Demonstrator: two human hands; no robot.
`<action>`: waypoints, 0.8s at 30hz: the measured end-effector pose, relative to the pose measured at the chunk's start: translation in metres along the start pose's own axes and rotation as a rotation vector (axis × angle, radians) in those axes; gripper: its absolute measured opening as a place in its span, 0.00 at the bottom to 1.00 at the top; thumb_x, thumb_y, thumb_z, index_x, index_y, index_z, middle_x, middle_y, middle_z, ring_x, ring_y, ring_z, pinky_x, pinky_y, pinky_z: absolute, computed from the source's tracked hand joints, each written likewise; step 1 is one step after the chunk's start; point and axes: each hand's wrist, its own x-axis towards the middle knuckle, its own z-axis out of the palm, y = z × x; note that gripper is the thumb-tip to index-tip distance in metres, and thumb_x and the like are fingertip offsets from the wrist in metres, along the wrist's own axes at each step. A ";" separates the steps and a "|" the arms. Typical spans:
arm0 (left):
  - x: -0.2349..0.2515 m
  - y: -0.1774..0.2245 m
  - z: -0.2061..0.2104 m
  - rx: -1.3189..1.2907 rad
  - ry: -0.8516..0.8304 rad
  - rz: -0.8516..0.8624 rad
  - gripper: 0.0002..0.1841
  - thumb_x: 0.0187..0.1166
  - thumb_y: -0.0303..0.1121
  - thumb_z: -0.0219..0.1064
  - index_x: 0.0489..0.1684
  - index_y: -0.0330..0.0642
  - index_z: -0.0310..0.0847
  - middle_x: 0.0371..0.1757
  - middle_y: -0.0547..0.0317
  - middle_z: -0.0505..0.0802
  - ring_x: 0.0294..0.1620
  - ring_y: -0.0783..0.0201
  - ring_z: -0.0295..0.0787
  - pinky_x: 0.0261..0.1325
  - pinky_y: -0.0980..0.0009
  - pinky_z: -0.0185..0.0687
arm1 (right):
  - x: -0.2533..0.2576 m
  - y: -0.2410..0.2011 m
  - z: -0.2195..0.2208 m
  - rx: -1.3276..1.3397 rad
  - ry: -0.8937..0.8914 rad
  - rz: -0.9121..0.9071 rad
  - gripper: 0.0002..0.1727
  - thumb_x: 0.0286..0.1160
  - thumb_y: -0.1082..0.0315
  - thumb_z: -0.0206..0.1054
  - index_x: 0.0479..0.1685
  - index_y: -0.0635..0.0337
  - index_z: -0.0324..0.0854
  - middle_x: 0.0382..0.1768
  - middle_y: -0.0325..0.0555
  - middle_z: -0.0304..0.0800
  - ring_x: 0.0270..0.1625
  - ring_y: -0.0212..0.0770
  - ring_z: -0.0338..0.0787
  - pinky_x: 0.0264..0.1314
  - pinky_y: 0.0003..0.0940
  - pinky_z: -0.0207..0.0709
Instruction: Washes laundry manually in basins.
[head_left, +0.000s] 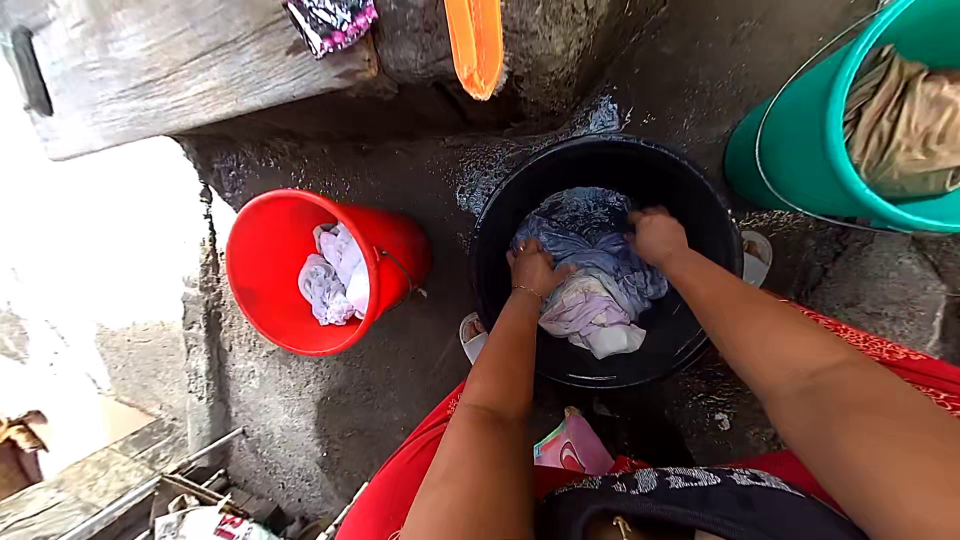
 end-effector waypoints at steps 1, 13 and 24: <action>0.005 0.002 -0.005 -0.032 0.150 0.040 0.24 0.78 0.54 0.71 0.53 0.40 0.93 0.77 0.38 0.81 0.81 0.36 0.70 0.83 0.34 0.58 | 0.001 0.005 0.009 0.038 0.058 -0.034 0.31 0.70 0.66 0.78 0.74 0.65 0.78 0.76 0.76 0.72 0.76 0.79 0.73 0.66 0.77 0.75; 0.000 0.002 0.004 -0.048 -0.154 -0.248 0.45 0.67 0.19 0.74 0.91 0.51 0.60 0.84 0.22 0.66 0.72 0.22 0.77 0.65 0.29 0.79 | -0.067 -0.042 -0.106 0.595 -0.233 -0.653 0.12 0.55 0.69 0.82 0.20 0.59 0.80 0.21 0.37 0.80 0.26 0.30 0.78 0.30 0.33 0.72; -0.054 0.026 -0.081 -0.697 -0.142 0.340 0.13 0.61 0.22 0.81 0.26 0.30 0.77 0.28 0.57 0.82 0.33 0.66 0.78 0.43 0.62 0.78 | -0.140 -0.032 -0.167 0.481 -0.057 -0.650 0.18 0.56 0.69 0.80 0.13 0.53 0.71 0.15 0.35 0.72 0.20 0.30 0.69 0.25 0.33 0.61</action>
